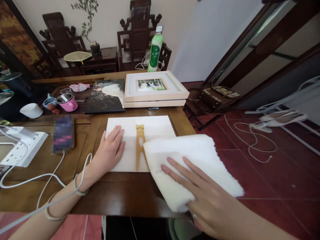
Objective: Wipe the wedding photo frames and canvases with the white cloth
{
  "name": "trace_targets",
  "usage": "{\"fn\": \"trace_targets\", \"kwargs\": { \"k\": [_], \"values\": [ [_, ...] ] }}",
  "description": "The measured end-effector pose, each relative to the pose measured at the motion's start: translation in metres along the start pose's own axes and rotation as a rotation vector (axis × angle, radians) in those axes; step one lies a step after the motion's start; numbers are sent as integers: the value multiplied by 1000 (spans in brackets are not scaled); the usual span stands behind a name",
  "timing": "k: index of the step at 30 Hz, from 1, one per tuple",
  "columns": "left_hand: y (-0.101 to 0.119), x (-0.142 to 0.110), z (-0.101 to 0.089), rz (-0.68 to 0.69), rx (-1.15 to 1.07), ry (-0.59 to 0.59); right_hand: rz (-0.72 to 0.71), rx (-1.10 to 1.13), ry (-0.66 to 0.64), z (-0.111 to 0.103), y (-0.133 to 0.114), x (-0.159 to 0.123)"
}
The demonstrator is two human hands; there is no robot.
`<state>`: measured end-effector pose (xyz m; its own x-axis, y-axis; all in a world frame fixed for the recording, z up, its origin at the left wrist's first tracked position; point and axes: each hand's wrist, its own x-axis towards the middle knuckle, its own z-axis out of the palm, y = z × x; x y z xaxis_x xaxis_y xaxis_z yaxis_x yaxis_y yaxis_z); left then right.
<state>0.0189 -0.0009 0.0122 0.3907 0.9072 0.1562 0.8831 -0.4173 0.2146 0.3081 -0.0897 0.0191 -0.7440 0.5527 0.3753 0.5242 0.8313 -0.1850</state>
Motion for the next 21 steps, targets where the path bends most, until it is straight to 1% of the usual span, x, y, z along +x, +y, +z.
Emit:
{"fn": "trace_targets", "kwargs": {
  "k": [2, 4, 7, 10, 13, 17, 19, 21],
  "values": [
    [0, 0, 0, 1, -3, -2, -32, -33, 9, 0, -6, -3],
    [-1, 0, 0, 3, -6, -2, -55, -57, 30, 0, -6, -3],
    [0, 0, 0, 5, -11, -1, -79, -30, 53, 0, 2, 0],
    [1, 0, 0, 2, -11, 5, -57, -3, 30, 3, 24, 7],
    [1, 0, 0, 1, -15, -5, -22, -27, -28, 9, 56, 21],
    [-1, -1, 0, 2, -27, -2, 18, -100, -116, 15, 97, 55],
    [-2, -1, 1, 3, -30, 2, 41, -119, -165, 15, 112, 73],
    [-3, -1, 1, 5, -28, -2, 62, -126, -184, 13, 120, 87]
  ]
}}
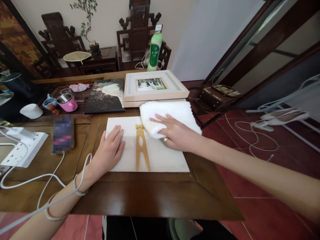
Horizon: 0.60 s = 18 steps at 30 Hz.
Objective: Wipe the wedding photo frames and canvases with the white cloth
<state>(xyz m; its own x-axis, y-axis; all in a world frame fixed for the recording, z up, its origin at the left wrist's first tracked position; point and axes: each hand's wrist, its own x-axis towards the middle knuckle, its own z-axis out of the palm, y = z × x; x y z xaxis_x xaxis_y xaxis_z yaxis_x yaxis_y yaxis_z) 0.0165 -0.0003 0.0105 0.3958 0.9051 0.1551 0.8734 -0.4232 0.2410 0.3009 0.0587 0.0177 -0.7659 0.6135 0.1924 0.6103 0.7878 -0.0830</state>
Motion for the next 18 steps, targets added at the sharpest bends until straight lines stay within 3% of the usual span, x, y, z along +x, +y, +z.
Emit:
{"fn": "trace_targets", "kwargs": {
  "k": [5, 13, 18],
  "values": [
    [1, 0, -2, -6, 4, -16, 24, -12, 21, -1, -13, 0],
    [2, 0, -1, 1, 27, -9, -13, -11, 135, -6, -103, -59],
    [3, 1, -1, 2, 22, -3, -124, 14, 152, -13, -125, -85]
  ]
}}
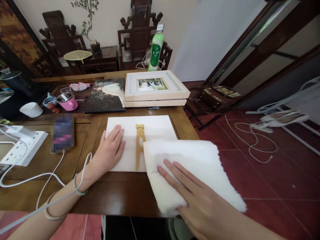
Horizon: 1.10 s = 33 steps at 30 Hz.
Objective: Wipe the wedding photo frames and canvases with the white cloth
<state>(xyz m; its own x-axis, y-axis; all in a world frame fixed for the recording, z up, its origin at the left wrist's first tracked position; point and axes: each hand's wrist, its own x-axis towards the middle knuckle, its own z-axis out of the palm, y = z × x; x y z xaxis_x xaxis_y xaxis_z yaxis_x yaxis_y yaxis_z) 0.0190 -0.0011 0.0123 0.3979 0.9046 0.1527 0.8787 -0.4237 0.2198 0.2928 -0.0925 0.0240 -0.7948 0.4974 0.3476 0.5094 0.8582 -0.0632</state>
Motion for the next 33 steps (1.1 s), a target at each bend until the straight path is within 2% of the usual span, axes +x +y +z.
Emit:
{"fn": "trace_targets", "kwargs": {
  "k": [3, 7, 14, 20, 26, 33],
  "values": [
    [0, 0, 0, -2, 5, -3, -35, 6, 39, 0, 3, -5],
    [0, 0, 0, 3, 8, -1, -7, 92, 17, 3, 21, 2],
    [0, -1, 1, 3, 11, 2, 112, 115, -111, 13, 75, 48],
    [0, 0, 1, 4, 7, 4, 231, 108, -164, 21, 93, 85],
    [1, 0, 0, -2, 10, -3, 221, 85, -193, 21, 82, 85],
    [1, 1, -1, -1, 19, -14, 1, -2, -21, 19, 25, 50]
  ]
}}
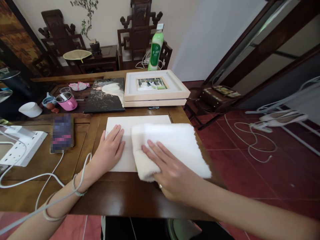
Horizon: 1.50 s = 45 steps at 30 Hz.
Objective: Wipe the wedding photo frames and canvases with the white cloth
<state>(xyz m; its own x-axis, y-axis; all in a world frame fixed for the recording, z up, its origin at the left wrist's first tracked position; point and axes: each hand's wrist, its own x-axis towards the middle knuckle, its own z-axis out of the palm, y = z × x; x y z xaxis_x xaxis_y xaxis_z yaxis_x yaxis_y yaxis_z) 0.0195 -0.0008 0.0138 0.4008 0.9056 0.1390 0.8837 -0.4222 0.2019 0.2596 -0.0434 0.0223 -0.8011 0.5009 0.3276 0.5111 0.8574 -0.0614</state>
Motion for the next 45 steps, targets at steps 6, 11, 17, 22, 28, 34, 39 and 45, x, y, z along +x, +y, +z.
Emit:
{"fn": "trace_targets", "kwargs": {
  "k": [6, 11, 17, 22, 28, 34, 39, 45],
  "values": [
    [0, 0, 0, 3, -6, -5, -106, 2, 12, -11, -17, -10],
    [0, 0, -1, 2, 7, -11, -113, -3, 22, -7, -4, -3],
    [-1, 0, 0, 8, 10, -4, -80, -9, -27, 2, 14, 10],
    [-1, 0, 1, 20, 36, -5, -28, 8, -87, 6, 26, 19],
    [-1, 0, 0, 29, 43, -5, -20, -11, -37, 8, 20, 20],
    [-1, 0, -2, 30, 45, -18, -77, -36, 45, 0, -14, 6],
    [-1, 0, -3, 30, 43, -59, -149, -20, 7, -8, -33, -4],
    [0, -1, -4, 17, 30, -71, -168, 7, -33, -8, -28, -2]
  ]
}}
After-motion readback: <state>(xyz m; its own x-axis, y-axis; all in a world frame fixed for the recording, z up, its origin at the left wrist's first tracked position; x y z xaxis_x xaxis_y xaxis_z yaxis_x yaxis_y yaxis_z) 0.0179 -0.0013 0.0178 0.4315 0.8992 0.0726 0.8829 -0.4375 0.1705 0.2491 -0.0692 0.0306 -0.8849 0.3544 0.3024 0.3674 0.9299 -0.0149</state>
